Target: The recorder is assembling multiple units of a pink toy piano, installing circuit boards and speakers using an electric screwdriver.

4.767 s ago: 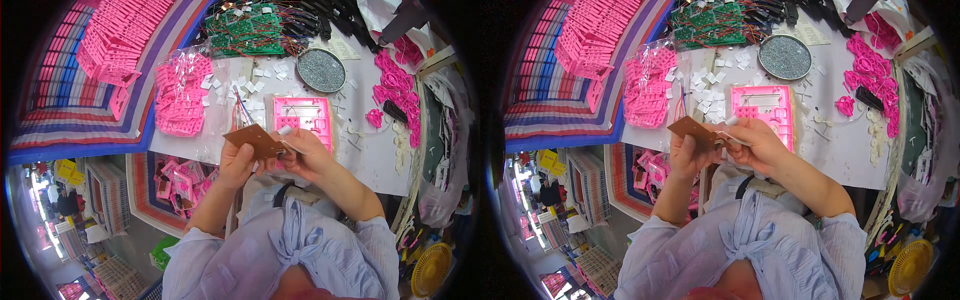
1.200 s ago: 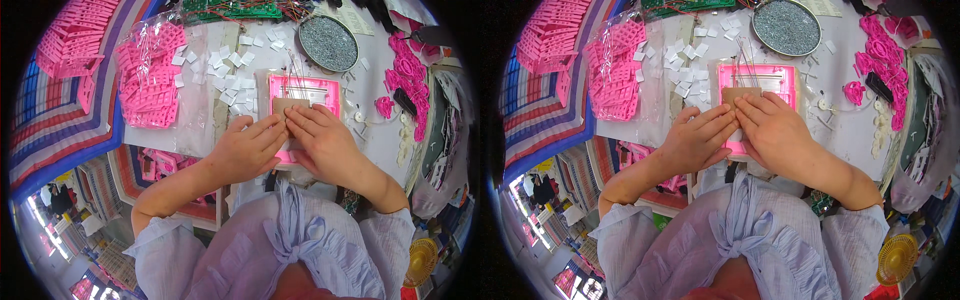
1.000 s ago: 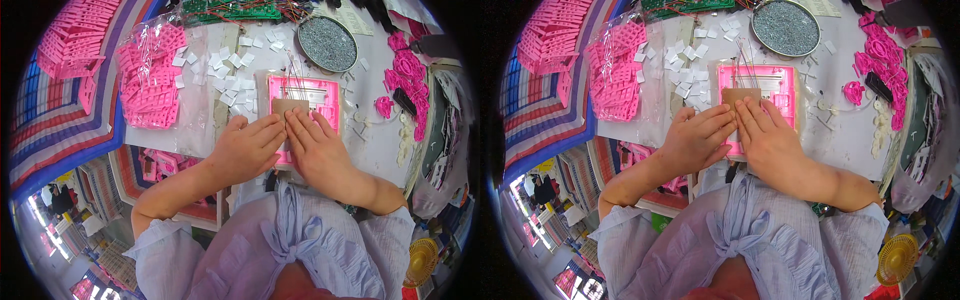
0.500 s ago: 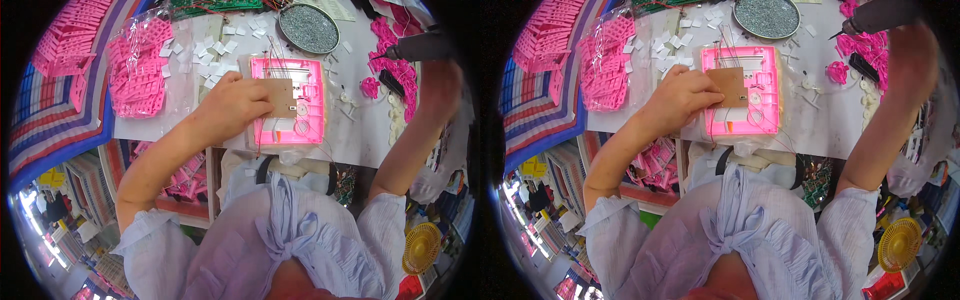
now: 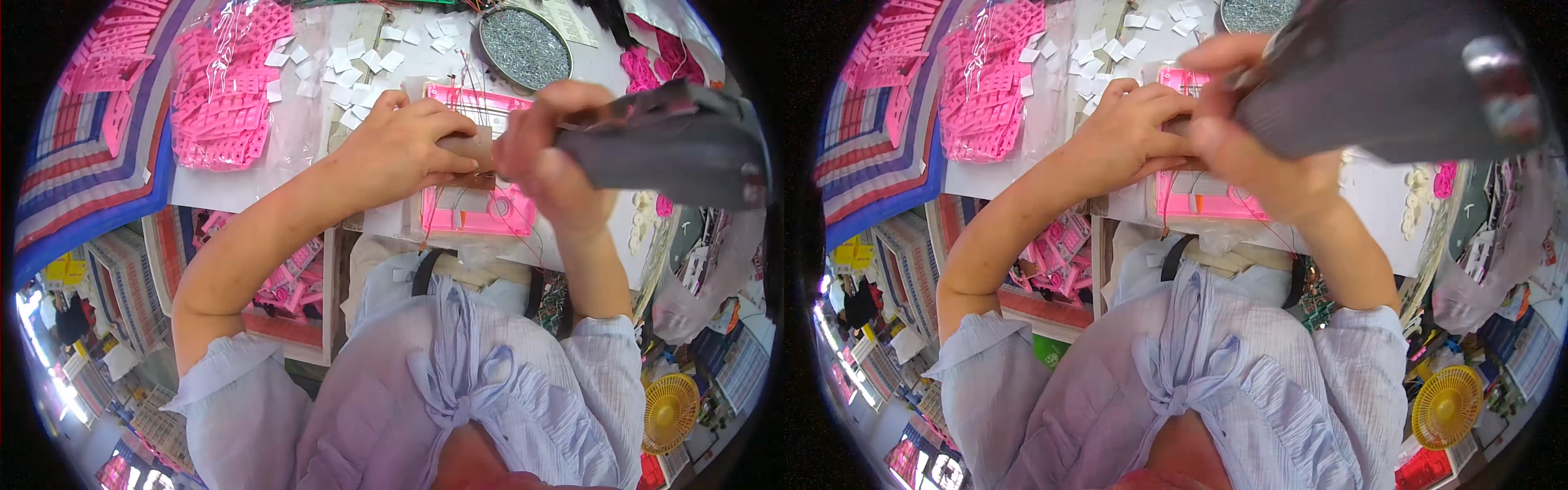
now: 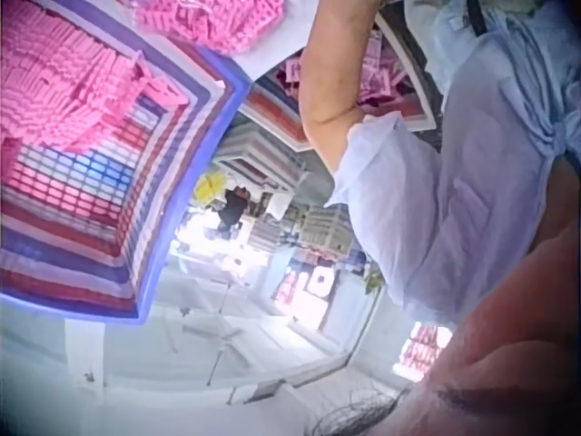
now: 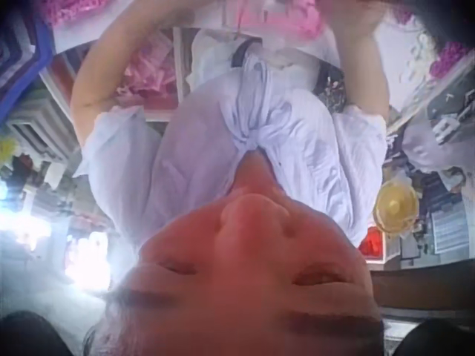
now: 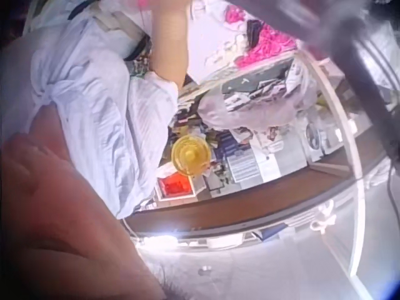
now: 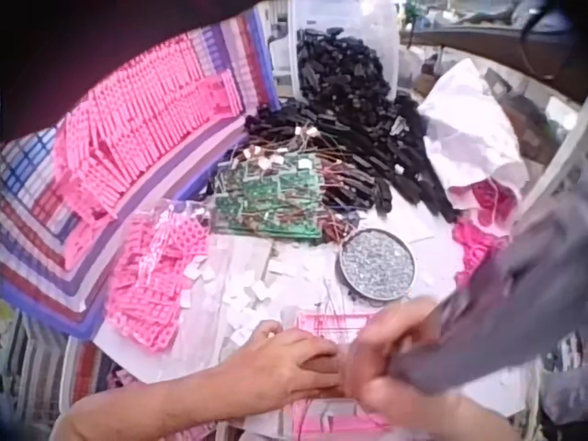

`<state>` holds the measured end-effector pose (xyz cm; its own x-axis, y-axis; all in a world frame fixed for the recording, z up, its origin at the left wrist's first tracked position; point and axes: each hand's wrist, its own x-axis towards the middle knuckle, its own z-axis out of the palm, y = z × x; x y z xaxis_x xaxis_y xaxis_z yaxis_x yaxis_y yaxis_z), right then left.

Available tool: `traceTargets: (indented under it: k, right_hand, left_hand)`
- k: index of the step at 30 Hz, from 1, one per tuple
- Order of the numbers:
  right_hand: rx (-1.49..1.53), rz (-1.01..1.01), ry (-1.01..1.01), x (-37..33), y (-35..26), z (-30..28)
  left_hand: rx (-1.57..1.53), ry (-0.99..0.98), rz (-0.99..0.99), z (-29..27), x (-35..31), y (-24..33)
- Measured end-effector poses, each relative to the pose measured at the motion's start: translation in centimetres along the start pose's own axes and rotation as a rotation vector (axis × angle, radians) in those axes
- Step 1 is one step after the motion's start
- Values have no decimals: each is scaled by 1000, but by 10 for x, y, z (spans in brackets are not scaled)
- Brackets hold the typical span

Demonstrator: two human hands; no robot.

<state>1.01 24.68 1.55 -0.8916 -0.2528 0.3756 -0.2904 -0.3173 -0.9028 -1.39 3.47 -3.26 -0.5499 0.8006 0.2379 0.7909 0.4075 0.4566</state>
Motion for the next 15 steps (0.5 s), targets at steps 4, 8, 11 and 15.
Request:
traceTargets:
  k: [4,8,11,15]
  right_hand:
    - [-10,24,-25,-13,15,15]
    - [-45,33,-62,-19,20,18]
    - [-144,10,-104,-20,23,17]
    - [-313,-14,-215,-17,20,11]
  left_hand:
    - [17,-15,-23,1,0,1]
    - [24,-19,-21,-1,-2,-1]
    - [10,-7,-2,2,-2,-2]
    - [18,36,2,6,-3,-4]
